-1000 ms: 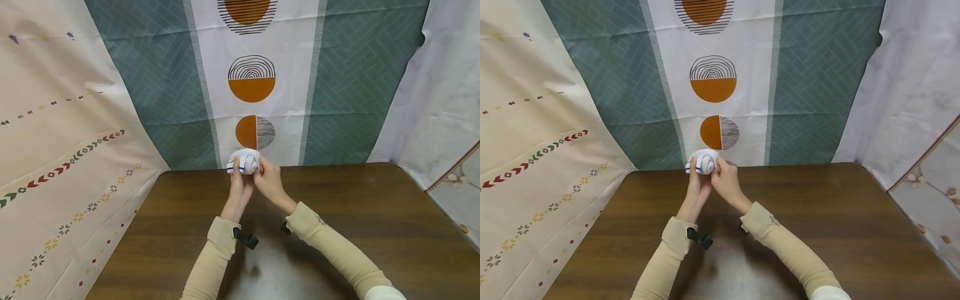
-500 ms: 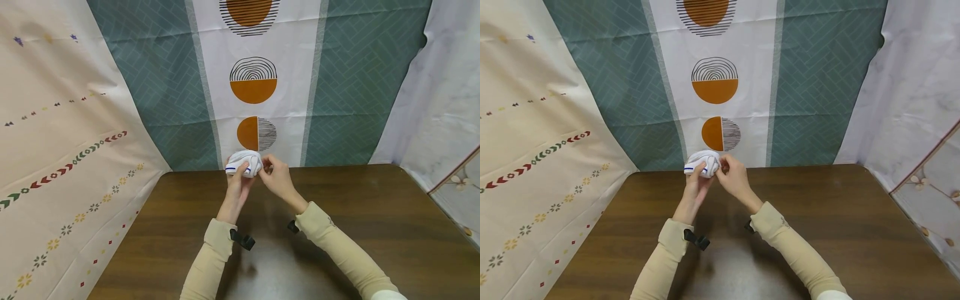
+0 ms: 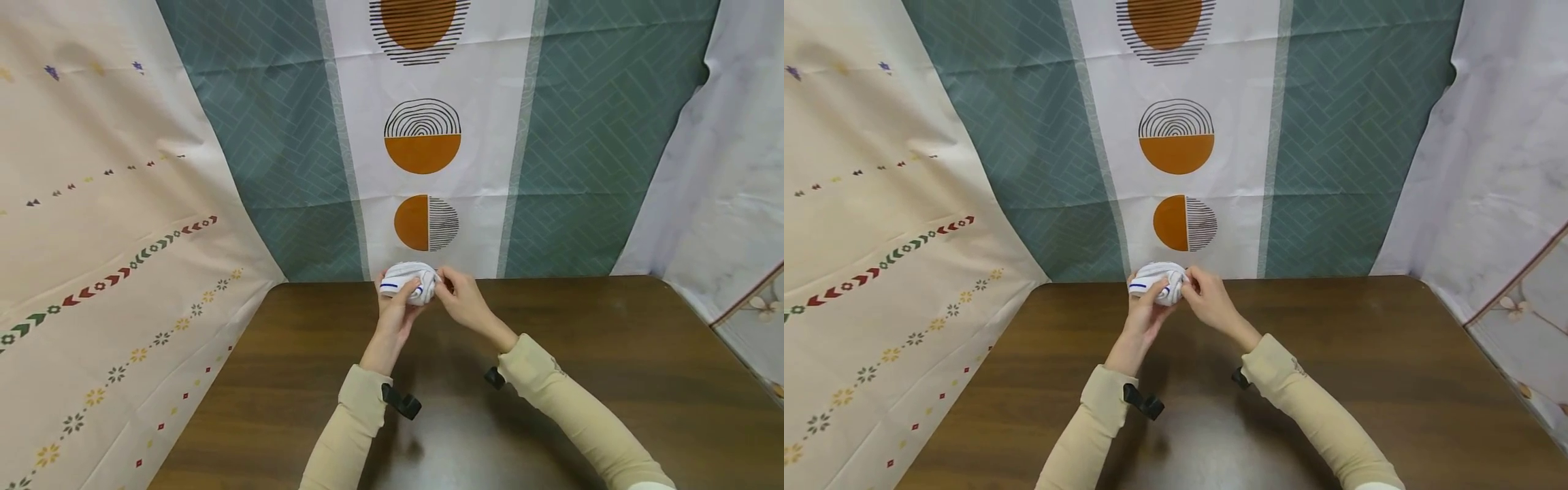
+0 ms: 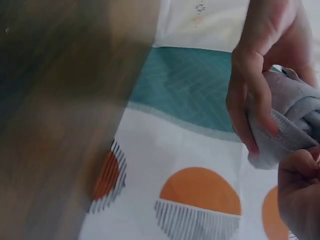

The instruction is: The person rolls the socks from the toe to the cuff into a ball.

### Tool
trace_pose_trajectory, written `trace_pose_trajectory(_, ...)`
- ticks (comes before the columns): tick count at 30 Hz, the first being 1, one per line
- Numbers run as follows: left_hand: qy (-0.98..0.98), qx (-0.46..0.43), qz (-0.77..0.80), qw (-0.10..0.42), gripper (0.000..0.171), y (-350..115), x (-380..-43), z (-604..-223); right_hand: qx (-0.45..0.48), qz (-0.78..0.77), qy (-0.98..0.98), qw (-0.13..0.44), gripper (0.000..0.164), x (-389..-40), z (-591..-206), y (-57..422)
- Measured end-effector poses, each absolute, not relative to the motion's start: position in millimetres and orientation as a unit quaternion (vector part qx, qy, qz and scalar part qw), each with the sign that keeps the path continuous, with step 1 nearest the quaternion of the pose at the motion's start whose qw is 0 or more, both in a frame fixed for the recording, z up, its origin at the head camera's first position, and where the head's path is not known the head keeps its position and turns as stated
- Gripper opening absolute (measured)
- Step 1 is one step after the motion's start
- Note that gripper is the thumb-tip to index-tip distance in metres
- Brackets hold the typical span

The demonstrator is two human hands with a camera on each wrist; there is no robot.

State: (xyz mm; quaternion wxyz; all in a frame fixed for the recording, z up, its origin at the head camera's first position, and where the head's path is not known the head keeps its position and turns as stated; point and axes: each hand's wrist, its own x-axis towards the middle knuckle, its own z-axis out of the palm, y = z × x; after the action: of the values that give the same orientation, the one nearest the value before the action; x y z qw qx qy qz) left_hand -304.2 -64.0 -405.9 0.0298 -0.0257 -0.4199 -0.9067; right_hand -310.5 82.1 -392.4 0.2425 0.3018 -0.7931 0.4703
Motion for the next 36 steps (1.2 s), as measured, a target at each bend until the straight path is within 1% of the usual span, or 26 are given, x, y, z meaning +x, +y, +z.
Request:
trace_pose_trajectory(6,-0.465,0.023,-0.882,0.08,0.063,-55.0,-309.9,-405.2,0.385,0.351,-0.772,0.365,0.009,-305.3,-401.2,83.3)
trace_pose_trajectory(7,-0.471,0.025,-0.878,0.089,0.062,-53.5,-309.2,-405.7,0.387,0.331,-0.773,0.378,0.009,-303.1,-402.6,83.4)
trace_pose_trajectory(9,-0.483,0.018,-0.869,0.107,0.063,-51.5,-308.2,-406.0,0.377,0.306,-0.785,0.385,0.009,-299.6,-403.1,83.5)
trace_pose_trajectory(11,-0.498,0.002,-0.859,0.12,0.064,-51.8,-308.2,-406.4,0.351,0.297,-0.805,0.375,0.01,-297.1,-401.5,84.1)
trace_pose_trajectory(15,-0.527,-0.043,-0.837,0.138,0.068,-56.2,-307.2,-407.5,0.302,0.327,-0.836,0.321,0.007,-293.8,-395.4,87.4)
trace_pose_trajectory(17,-0.553,-0.074,-0.815,0.154,0.07,-58.8,-306.8,-407.5,0.29,0.35,-0.838,0.303,0.004,-293.5,-392.4,89.8)
trace_pose_trajectory(18,-0.566,-0.092,-0.803,0.161,0.071,-60.0,-306.6,-407.4,0.291,0.356,-0.837,0.298,0.006,-293.6,-390.3,90.6)
trace_pose_trajectory(21,-0.618,-0.13,-0.751,0.193,0.074,-63.0,-307.1,-406.8,0.302,0.328,-0.842,0.305,0.011,-295.3,-384.0,91.4)
trace_pose_trajectory(25,-0.7,-0.131,-0.665,0.226,0.074,-67.2,-302.5,-404.1,0.327,0.209,-0.86,0.332,0.011,-297.1,-377.9,88.8)
trace_pose_trajectory(28,-0.749,-0.127,-0.6,0.249,0.072,-69.2,-298.3,-402.8,0.328,0.139,-0.876,0.326,0.016,-297.3,-376.4,89.1)
trace_pose_trajectory(30,-0.776,-0.129,-0.558,0.263,0.071,-69.8,-296.4,-403.6,0.328,0.129,-0.889,0.292,0.017,-298.0,-375.2,90.6)
trace_pose_trajectory(34,-0.803,-0.139,-0.507,0.282,0.068,-68.9,-294.2,-408.2,0.346,0.145,-0.908,0.185,0.016,-302.8,-374.3,95.7)
trace_pose_trajectory(36,-0.805,-0.141,-0.497,0.29,0.067,-67.2,-292.8,-410.4,0.367,0.14,-0.906,0.156,0.014,-306.9,-376.8,98.7)
